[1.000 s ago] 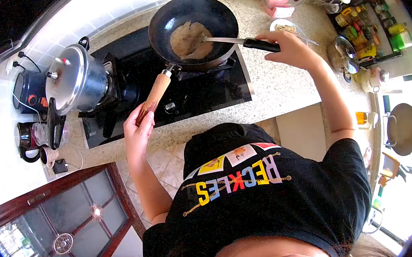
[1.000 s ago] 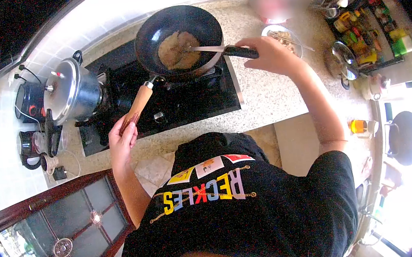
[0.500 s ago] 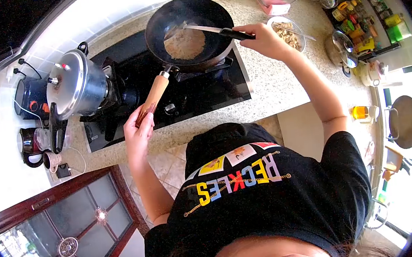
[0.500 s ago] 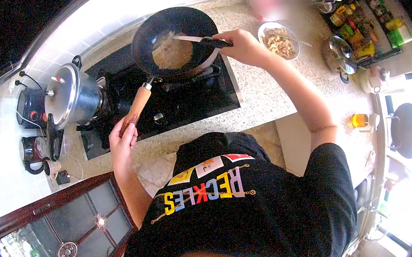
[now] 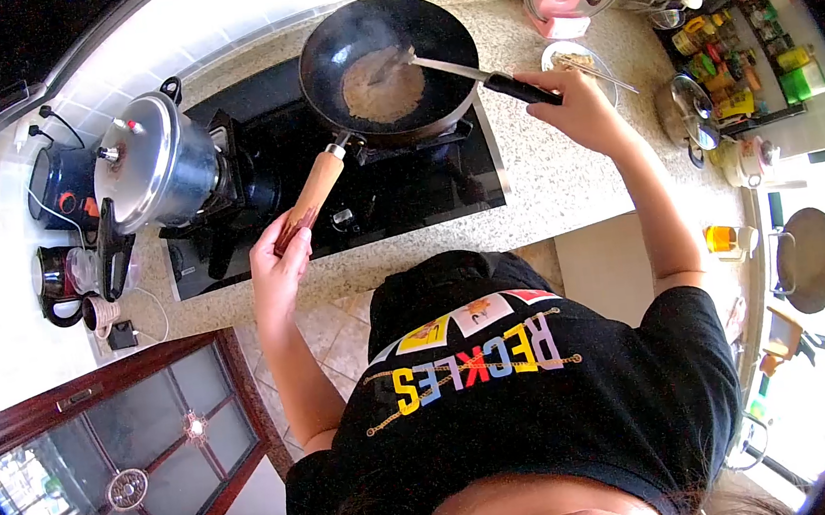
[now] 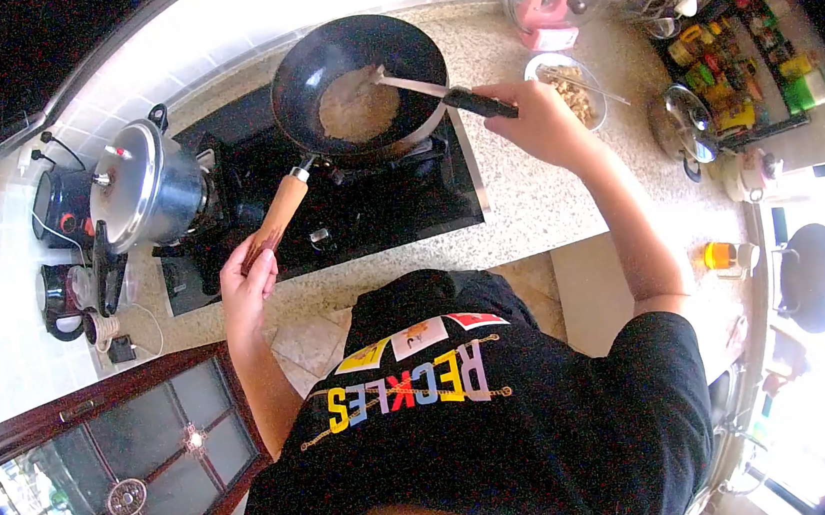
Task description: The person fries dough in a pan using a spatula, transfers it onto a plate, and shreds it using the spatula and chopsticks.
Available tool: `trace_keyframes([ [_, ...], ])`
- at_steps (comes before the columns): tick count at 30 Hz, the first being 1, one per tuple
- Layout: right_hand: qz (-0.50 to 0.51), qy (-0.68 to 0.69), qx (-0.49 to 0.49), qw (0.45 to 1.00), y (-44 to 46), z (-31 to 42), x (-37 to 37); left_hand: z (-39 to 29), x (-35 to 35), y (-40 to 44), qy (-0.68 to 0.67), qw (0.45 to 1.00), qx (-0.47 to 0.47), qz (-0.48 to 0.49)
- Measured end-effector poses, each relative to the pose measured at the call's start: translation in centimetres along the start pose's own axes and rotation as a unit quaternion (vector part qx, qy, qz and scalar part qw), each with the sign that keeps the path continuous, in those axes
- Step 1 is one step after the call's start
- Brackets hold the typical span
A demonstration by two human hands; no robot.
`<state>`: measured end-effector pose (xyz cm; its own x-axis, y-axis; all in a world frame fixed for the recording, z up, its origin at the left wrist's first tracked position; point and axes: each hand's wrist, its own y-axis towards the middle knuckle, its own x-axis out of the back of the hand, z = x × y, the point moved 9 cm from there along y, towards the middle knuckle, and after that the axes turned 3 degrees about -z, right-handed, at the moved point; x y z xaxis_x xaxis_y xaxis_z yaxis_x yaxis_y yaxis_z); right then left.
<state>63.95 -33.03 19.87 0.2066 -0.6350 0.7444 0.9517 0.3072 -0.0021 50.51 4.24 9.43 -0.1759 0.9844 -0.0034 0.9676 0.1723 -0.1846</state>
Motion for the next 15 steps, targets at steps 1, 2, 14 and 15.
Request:
trace_keyframes([
  [1,0.0,0.0,-0.001,1.0,-0.2,-0.1,-0.1,0.1,0.0,0.0,0.001,1.0,0.0,-0.001],
  [2,0.014,0.01,-0.001,1.0,-0.5,-0.2,-0.6,0.1,0.0,0.0,0.003,1.0,0.0,-0.001],
  [14,-0.039,0.095,-0.025,0.994,-1.6,-2.1,0.4,-0.2,-0.2,-0.1,-0.006,1.0,0.01,-0.005],
  [15,-0.039,0.095,-0.026,0.994,-1.9,-2.5,0.1,-0.2,-0.1,-0.1,-0.009,1.0,0.007,-0.007],
])
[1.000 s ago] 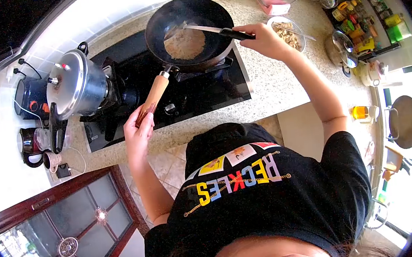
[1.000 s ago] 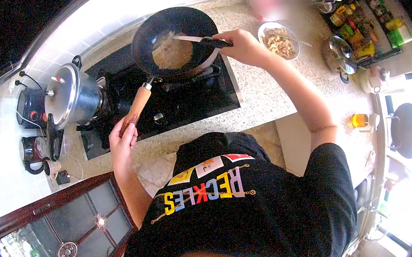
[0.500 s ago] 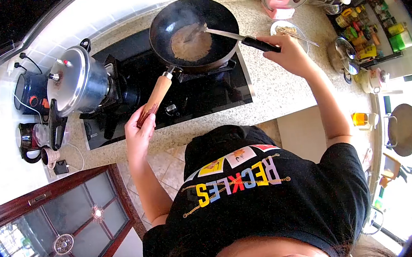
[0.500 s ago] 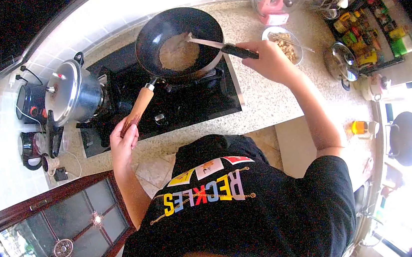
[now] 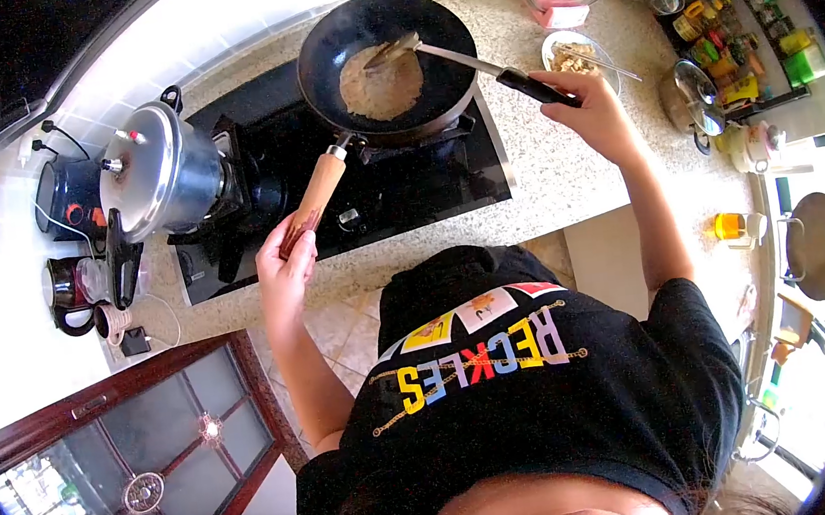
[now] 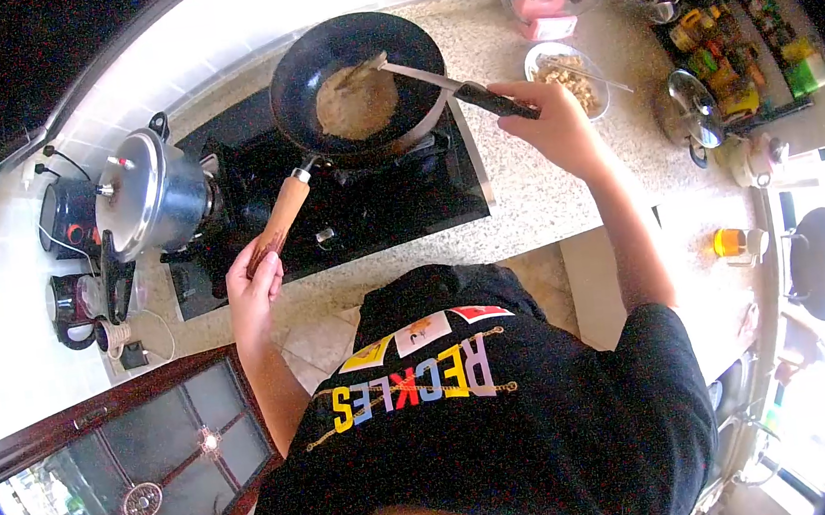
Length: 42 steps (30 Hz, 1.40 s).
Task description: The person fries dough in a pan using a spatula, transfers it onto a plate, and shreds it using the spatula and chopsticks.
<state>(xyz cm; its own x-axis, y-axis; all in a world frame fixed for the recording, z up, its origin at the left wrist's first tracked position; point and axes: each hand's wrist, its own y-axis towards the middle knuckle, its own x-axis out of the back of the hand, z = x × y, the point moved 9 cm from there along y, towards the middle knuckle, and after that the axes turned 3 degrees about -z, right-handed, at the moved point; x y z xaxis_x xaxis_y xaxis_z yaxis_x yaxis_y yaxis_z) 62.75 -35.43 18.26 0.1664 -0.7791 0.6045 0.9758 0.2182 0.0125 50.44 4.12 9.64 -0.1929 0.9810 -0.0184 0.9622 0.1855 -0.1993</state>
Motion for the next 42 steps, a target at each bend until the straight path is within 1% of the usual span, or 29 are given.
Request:
trace_keyframes([
  [2,-0.049,0.061,-0.01,0.997,-0.8,-0.6,0.4,-0.1,-0.1,0.0,-0.004,1.0,0.002,0.002],
  [3,-0.049,0.061,-0.01,0.997,-1.1,-0.7,0.3,-0.1,-0.2,0.0,-0.007,1.0,0.003,0.004],
  [5,-0.067,0.113,-0.103,0.986,-2.0,-2.6,-0.1,0.0,-0.1,0.0,-0.01,1.0,0.005,0.0],
  [6,-0.069,0.115,-0.103,0.986,-2.4,-2.8,-0.4,0.0,0.0,0.0,-0.012,1.0,0.008,-0.004],
  [8,-0.071,0.281,-0.15,0.945,-3.1,-4.4,-1.7,0.0,-0.1,0.1,-0.009,1.0,0.008,-0.005],
  [9,-0.066,0.326,-0.147,0.931,-3.2,-4.9,-2.4,0.0,-0.1,0.0,-0.008,1.0,0.01,-0.008],
  [10,-0.066,0.327,-0.147,0.931,-3.3,-5.0,-2.6,0.0,-0.1,0.0,-0.007,1.0,0.01,-0.008],
  [12,-0.051,0.427,-0.175,0.885,-3.7,-5.1,-3.8,0.1,0.0,0.0,-0.009,1.0,0.011,-0.01],
  [14,-0.051,0.443,-0.183,0.876,-3.9,-5.2,-4.2,0.1,0.0,0.0,-0.012,1.0,0.01,-0.011],
  [16,-0.04,0.501,-0.205,0.84,-4.2,-5.5,-5.0,0.1,-0.1,0.0,-0.015,1.0,0.01,-0.011],
  [17,-0.035,0.515,-0.208,0.831,-4.3,-5.3,-5.1,0.1,-0.1,0.0,-0.017,1.0,0.012,-0.013],
  [42,-0.067,0.461,-0.185,0.865,-5.3,-4.9,-5.7,0.3,0.1,0.1,-0.016,1.0,0.007,-0.009],
])
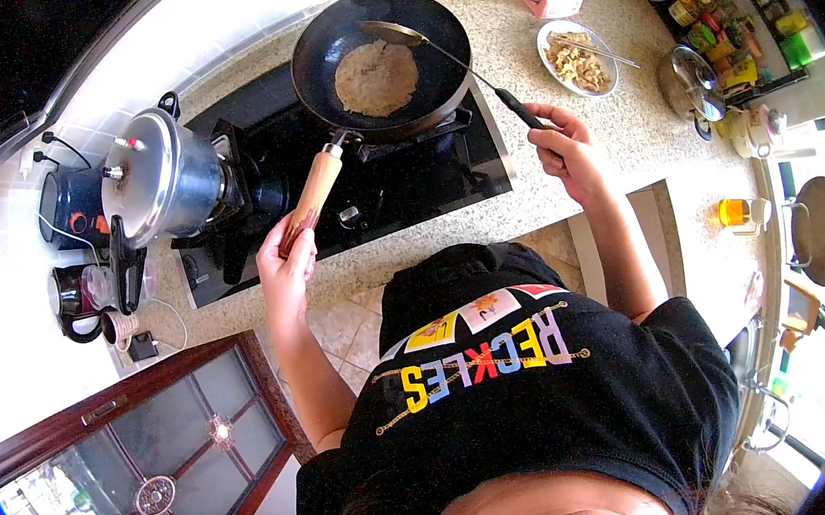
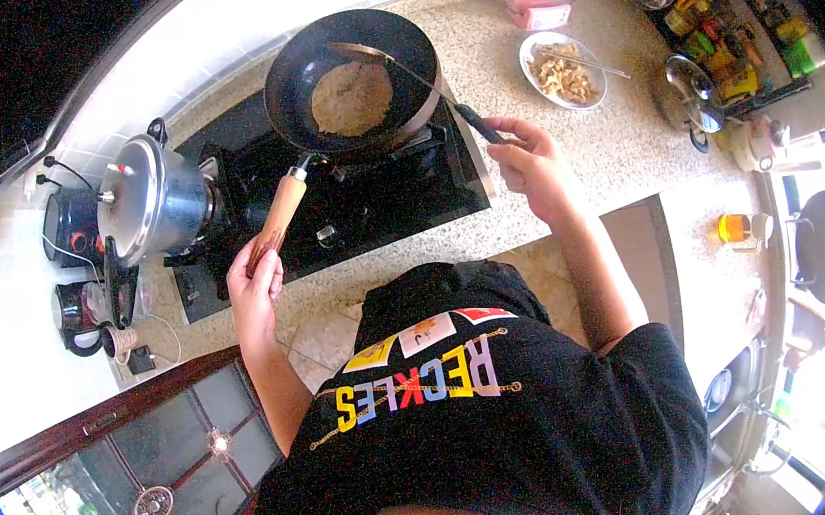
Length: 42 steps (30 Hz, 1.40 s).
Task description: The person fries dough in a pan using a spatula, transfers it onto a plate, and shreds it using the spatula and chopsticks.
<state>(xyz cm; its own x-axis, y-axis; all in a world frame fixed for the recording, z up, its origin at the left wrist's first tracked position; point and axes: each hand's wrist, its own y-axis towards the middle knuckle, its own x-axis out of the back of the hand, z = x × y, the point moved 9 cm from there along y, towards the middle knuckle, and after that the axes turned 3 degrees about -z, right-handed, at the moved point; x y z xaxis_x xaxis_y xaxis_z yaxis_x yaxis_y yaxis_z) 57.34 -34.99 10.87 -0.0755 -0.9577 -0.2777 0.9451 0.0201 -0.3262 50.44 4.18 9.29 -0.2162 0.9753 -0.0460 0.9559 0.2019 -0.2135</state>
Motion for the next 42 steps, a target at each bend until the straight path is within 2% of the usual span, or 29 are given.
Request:
trace_keyframes([
  [12,0.008,-0.004,0.01,1.0,0.2,0.2,0.0,0.0,0.0,-0.1,-0.012,1.0,0.008,-0.008],
  [17,0.03,0.042,-0.007,0.999,0.3,-0.1,-0.1,0.2,0.2,-0.2,-0.02,1.0,0.006,-0.016],
  [20,0.007,0.033,-0.012,0.999,-0.4,0.2,-0.4,0.2,0.0,-0.1,-0.022,1.0,0.002,-0.016],
  [22,0.041,0.036,0.002,0.999,-0.3,0.3,-0.8,0.2,0.0,-0.1,-0.019,1.0,0.001,-0.018],
  [33,0.066,0.067,-0.014,0.996,-0.9,0.0,-1.3,0.2,-0.1,0.0,-0.004,1.0,-0.01,-0.01],
  [35,0.131,0.09,-0.009,0.987,-1.4,0.5,-2.5,0.1,-0.1,-0.1,-0.003,1.0,-0.009,-0.01],
  [36,0.131,0.089,-0.009,0.987,-1.7,0.7,-2.8,0.0,-0.1,-0.1,-0.003,1.0,-0.008,-0.011],
  [38,0.09,-0.003,-0.013,0.996,-2.0,1.1,-3.2,0.0,-0.2,-0.2,-0.012,1.0,-0.003,-0.012],
  [40,0.046,-0.163,0.04,0.985,-0.8,1.4,-1.9,0.1,0.1,-0.2,-0.018,1.0,0.002,-0.021],
  [42,0.044,-0.214,0.05,0.975,0.0,2.5,-1.3,0.3,-0.1,0.0,-0.019,1.0,0.004,-0.003],
])
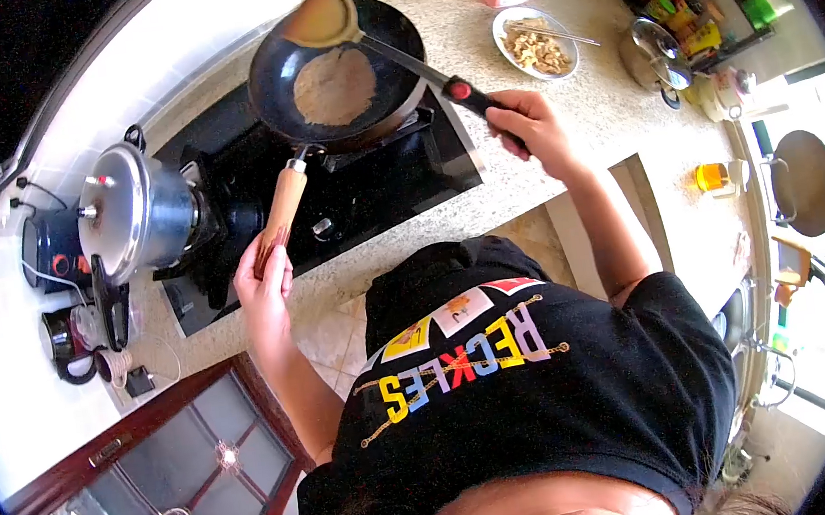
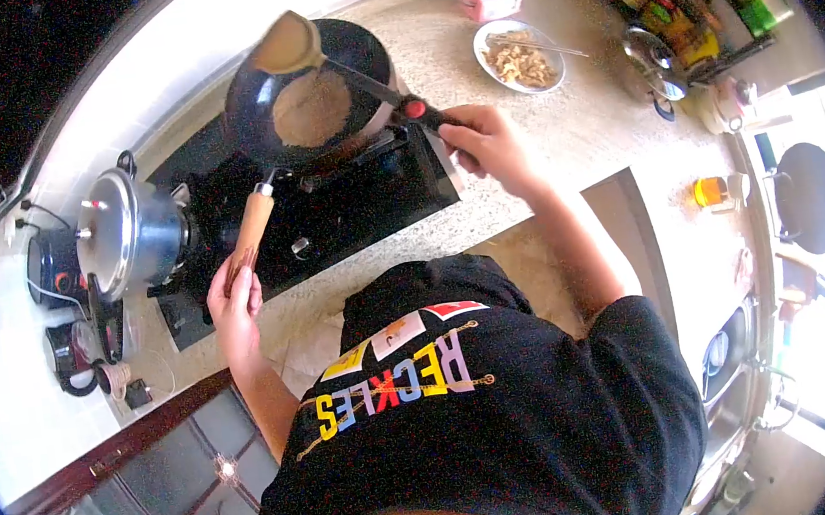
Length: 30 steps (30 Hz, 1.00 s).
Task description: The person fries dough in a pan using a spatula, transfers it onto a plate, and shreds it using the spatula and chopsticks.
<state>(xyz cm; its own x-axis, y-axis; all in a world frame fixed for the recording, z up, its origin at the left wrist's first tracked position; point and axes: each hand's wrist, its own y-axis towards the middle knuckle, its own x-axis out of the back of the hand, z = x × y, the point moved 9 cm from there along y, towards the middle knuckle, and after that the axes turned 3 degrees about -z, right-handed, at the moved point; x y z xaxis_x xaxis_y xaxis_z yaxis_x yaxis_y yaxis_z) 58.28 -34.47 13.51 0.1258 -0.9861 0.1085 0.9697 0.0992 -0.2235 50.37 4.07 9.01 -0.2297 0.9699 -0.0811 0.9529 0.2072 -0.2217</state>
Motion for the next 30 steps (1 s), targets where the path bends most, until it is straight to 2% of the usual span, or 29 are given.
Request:
trace_keyframes([
  [4,-0.051,-0.231,0.037,0.971,1.1,3.2,2.0,-0.1,-0.2,0.0,0.013,1.0,-0.004,0.012],
  [8,-0.023,-0.346,0.106,0.932,4.4,7.4,3.6,-0.2,0.0,-0.1,0.023,1.0,-0.005,0.001],
  [10,0.009,-0.422,0.094,0.902,5.4,10.1,2.4,-0.2,0.0,0.0,0.031,0.999,-0.01,0.005],
  [11,0.001,-0.476,0.182,0.86,6.0,11.6,1.4,-0.4,0.0,-0.1,0.033,0.999,-0.002,-0.001],
  [13,0.013,-0.6,0.165,0.783,7.4,12.7,0.6,-0.5,-0.1,-0.1,0.029,1.0,-0.009,0.002],
  [14,0.02,-0.627,0.16,0.762,7.9,13.5,0.0,-0.5,-0.2,-0.1,0.029,0.999,-0.015,0.006],
  [19,0.088,-0.668,0.098,0.733,11.3,15.8,-2.2,-0.4,-0.2,-0.4,0.028,1.0,-0.004,-0.001],
  [20,0.102,-0.68,0.056,0.724,12.0,15.6,-2.2,-0.5,-0.2,-0.4,0.023,1.0,-0.004,-0.004],
  [21,0.116,-0.691,0.014,0.713,12.5,15.3,-2.1,-0.7,-0.4,-0.5,0.027,1.0,-0.013,-0.004],
  [26,0.166,-0.689,-0.047,0.704,13.5,14.6,-1.9,-1.1,-0.6,-0.6,0.055,0.997,-0.047,0.014],
  [30,0.216,-0.578,-0.092,0.782,12.3,12.6,-0.6,-1.0,-0.7,-0.5,0.017,0.998,-0.064,0.018],
])
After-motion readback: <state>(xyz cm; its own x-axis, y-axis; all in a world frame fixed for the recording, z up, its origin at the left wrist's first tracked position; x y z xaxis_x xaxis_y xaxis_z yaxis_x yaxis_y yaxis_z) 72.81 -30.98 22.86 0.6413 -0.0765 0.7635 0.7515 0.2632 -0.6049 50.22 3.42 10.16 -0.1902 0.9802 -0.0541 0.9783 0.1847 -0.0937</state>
